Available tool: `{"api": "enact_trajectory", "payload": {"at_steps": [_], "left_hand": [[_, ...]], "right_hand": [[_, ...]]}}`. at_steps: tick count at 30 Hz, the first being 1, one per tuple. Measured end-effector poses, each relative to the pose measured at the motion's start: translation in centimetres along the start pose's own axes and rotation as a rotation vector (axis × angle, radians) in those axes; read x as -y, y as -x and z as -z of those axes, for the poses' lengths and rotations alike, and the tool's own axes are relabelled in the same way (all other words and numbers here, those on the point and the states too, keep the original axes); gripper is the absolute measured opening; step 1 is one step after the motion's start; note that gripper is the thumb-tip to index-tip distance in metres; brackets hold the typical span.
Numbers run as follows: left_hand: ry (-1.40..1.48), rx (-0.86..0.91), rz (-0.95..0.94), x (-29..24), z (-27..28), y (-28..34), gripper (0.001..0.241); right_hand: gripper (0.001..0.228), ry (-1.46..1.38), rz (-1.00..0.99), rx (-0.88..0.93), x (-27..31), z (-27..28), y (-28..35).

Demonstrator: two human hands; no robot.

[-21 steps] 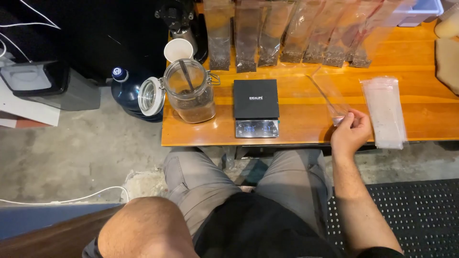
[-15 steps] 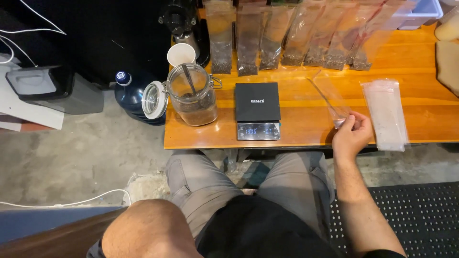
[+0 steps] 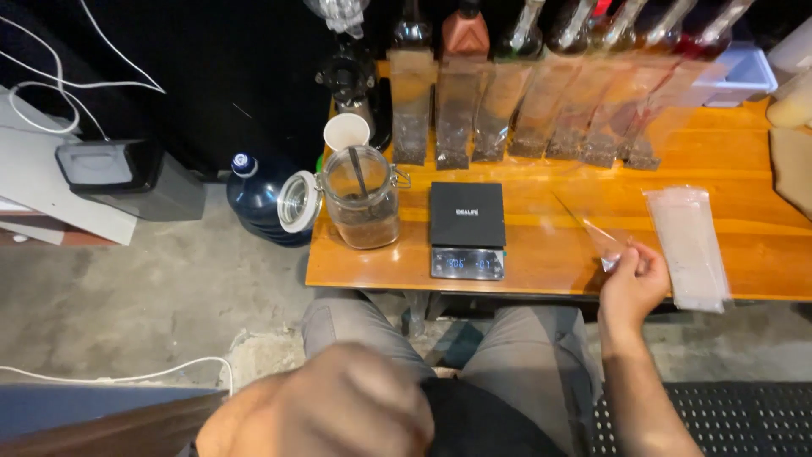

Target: Scooping coffee beans from a glass jar into a small plastic bag on a digital scale using a spoon to reach a precise weight.

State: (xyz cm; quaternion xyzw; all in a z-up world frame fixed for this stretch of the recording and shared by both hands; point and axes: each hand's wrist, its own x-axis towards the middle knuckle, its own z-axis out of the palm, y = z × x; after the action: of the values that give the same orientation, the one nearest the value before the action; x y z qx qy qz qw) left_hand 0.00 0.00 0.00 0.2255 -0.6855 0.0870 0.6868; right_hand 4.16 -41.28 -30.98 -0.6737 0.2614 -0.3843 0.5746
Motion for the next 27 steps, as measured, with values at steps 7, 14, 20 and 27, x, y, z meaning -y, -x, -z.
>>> {"api": "enact_trajectory", "payload": {"at_steps": [7,14,20,27], "left_hand": [[-0.244,-0.818,1.228,6.8,-3.4,16.7,0.012],[-0.086,-1.175,1.434,9.0,-6.3,24.0,0.048],[-0.388,-1.304,1.1,8.2,-5.7,25.6,0.031],[-0.471,-1.329,1.066,6.8,-5.7,27.4,0.03]], "right_hand": [[0.023,-0.128,-0.078,0.095,4.0,1.3,11.1],[0.025,-0.11,-0.349,0.66,4.1,0.0,19.4],[0.048,0.259,0.311,1.316,11.4,-2.2,11.7],[0.102,-0.519,-0.016,1.538,19.8,-6.9,4.7]]}}
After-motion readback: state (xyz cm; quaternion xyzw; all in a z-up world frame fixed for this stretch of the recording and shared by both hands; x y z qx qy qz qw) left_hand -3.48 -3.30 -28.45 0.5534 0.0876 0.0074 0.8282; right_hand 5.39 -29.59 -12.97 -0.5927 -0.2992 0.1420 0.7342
